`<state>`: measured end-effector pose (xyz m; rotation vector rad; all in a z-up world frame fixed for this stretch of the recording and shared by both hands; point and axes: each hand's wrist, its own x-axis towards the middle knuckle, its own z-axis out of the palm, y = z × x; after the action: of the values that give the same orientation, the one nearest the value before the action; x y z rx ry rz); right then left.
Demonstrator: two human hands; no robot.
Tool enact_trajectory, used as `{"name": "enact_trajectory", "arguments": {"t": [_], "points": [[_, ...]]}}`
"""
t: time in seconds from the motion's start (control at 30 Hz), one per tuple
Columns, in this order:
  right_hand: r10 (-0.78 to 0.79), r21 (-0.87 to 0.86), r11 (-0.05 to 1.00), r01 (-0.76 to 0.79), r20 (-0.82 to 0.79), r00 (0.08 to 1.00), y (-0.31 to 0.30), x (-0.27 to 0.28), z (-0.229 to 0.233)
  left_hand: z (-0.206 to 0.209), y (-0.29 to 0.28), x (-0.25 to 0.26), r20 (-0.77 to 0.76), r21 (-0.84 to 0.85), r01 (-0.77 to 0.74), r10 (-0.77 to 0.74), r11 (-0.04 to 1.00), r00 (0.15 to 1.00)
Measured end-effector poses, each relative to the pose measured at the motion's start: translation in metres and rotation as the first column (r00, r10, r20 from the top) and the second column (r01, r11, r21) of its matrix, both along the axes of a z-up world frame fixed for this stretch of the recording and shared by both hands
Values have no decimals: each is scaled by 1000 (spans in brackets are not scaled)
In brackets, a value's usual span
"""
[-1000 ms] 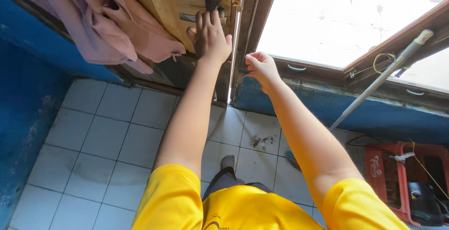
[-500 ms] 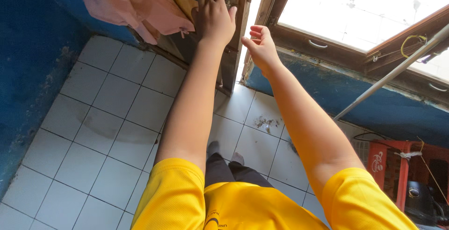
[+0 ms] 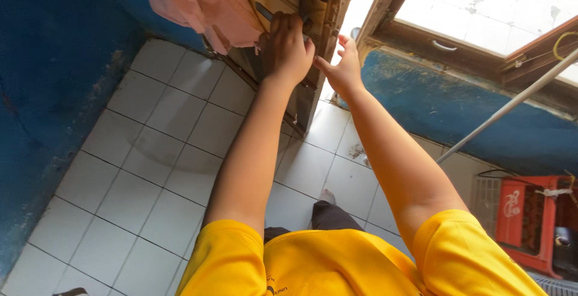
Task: The person sweeps debris toward an open door with a broom, then exits to an outdoor area and arranges several pairs of sandals on a wooden surface using their hands.
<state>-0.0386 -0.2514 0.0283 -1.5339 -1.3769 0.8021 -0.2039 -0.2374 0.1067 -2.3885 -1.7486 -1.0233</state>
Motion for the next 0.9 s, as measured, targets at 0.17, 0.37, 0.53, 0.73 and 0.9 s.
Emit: {"name": "enact_trajectory", "arguments": {"t": [0.17,0.37,0.53,0.73,0.9], "points": [[-105,21,994,105,-15,994,-42,-64,-7,8,-35,-58,-26,11,65,-65,998,998],[-67,119,991,55,100,993,-108,-150,13,20,-92,-154,19,-53,136,-136,989,991],[-120,194,977,89,157,980,-156,-233,27,28,-132,-234,31,34,206,-207,978,978],[-185,133,977,165,158,970,-186,-309,37,8,-198,-297,130,213,210,-241,954,962],[-163,147,979,139,165,973,-200,-348,41,-57,-236,-324,323,82,197,-213,977,922]]}}
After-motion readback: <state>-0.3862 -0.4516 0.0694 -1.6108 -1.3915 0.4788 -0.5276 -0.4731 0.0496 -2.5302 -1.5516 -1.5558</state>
